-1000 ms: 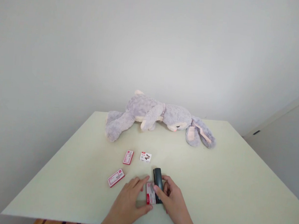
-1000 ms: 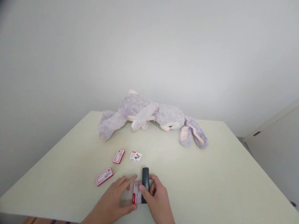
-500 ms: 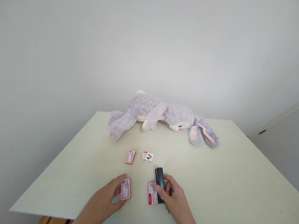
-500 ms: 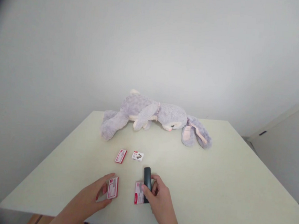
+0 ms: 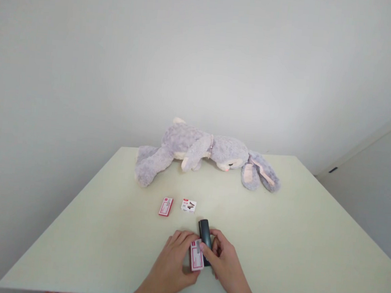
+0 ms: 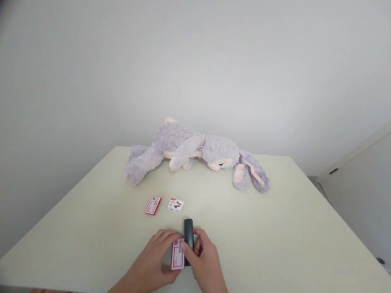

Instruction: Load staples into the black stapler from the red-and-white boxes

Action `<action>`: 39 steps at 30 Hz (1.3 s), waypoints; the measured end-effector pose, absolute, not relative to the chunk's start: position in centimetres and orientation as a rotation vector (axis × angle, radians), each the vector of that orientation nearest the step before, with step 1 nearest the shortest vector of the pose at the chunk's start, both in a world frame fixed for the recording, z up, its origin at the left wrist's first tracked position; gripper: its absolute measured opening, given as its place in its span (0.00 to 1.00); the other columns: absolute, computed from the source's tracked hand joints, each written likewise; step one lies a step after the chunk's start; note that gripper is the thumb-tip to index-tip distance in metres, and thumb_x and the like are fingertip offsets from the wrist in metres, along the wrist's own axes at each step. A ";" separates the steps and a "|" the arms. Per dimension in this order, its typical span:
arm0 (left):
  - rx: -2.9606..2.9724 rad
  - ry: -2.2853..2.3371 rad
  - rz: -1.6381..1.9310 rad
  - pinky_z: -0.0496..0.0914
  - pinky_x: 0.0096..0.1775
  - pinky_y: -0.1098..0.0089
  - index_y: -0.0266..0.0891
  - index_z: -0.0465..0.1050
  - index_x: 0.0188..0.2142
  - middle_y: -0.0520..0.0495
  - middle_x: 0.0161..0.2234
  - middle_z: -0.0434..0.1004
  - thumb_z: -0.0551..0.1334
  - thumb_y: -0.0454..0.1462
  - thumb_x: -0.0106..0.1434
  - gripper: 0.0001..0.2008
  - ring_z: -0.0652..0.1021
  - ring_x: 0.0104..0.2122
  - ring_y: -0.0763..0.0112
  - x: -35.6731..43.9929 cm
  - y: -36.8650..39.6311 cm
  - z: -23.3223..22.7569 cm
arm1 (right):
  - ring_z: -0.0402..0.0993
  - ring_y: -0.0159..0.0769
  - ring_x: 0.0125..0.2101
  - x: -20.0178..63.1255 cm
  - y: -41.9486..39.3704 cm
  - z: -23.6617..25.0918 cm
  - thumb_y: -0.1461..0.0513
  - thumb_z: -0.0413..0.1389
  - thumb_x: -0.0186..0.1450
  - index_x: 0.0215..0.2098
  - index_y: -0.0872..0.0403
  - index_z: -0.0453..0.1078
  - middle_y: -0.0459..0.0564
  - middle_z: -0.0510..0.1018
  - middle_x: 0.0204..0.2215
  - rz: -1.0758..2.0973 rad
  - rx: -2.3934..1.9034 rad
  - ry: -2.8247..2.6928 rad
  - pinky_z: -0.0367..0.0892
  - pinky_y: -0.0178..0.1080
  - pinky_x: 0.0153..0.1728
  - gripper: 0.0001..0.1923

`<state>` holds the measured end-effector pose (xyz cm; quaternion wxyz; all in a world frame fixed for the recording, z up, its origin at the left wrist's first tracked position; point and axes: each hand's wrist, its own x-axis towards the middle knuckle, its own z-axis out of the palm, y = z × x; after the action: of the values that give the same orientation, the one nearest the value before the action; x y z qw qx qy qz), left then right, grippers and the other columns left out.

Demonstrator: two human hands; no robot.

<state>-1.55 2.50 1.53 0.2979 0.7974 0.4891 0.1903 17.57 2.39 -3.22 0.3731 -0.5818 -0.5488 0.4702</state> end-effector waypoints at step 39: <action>2.033 1.527 0.488 0.70 0.55 0.57 0.47 0.72 0.54 0.43 0.52 0.74 0.71 0.41 0.54 0.27 0.76 0.52 0.55 -7.2 5.2 1.3 | 0.62 0.32 0.23 17.5 2.5 -2.6 0.47 0.60 0.67 0.51 0.52 0.73 0.37 0.61 0.21 1.167 -1.533 -1.448 0.55 0.35 0.26 0.22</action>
<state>-7.24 5.16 1.32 0.2731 0.7554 0.5674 0.1813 17.52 2.46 -2.59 0.3578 -0.5940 -0.5610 0.4522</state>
